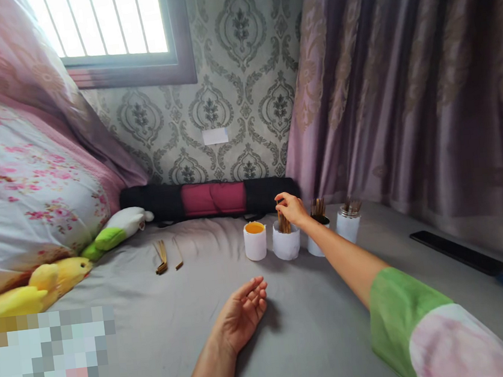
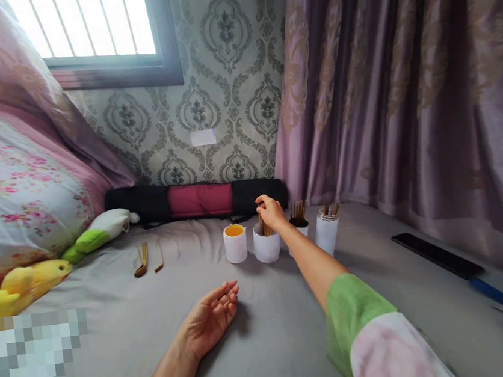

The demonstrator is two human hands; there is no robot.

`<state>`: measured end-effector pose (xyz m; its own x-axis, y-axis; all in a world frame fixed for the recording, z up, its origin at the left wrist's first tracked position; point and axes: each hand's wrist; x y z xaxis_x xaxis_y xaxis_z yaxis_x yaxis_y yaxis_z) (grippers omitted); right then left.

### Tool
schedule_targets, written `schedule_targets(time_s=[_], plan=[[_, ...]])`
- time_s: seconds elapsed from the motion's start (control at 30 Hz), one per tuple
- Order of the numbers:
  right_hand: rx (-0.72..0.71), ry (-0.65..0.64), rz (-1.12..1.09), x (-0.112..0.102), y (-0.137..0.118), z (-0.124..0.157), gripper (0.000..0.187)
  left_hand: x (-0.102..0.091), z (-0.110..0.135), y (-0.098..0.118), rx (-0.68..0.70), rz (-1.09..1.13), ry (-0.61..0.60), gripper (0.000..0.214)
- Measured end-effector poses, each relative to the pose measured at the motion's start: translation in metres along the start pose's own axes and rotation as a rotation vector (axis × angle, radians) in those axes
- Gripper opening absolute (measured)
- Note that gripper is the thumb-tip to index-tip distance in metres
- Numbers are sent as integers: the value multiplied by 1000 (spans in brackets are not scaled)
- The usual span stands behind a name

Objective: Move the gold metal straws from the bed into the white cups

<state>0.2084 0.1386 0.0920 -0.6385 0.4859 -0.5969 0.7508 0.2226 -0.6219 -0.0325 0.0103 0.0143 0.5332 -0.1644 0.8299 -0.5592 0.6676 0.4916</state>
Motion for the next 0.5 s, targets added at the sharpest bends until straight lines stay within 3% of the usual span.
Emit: schedule_targets(time_s=[0.5], plan=[[12,25,237,-12,-3,-1,24,1,1,-1,1,4,20,18]])
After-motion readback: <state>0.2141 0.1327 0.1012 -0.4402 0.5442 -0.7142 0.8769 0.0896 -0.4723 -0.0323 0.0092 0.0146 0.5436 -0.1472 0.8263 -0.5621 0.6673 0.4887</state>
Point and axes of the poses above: each hand's wrist, its own z-axis away from the middle knuckle, its own x-axis out of the palm, y = z × x, and after that the axes turned 5 degrees about -y, right-handed
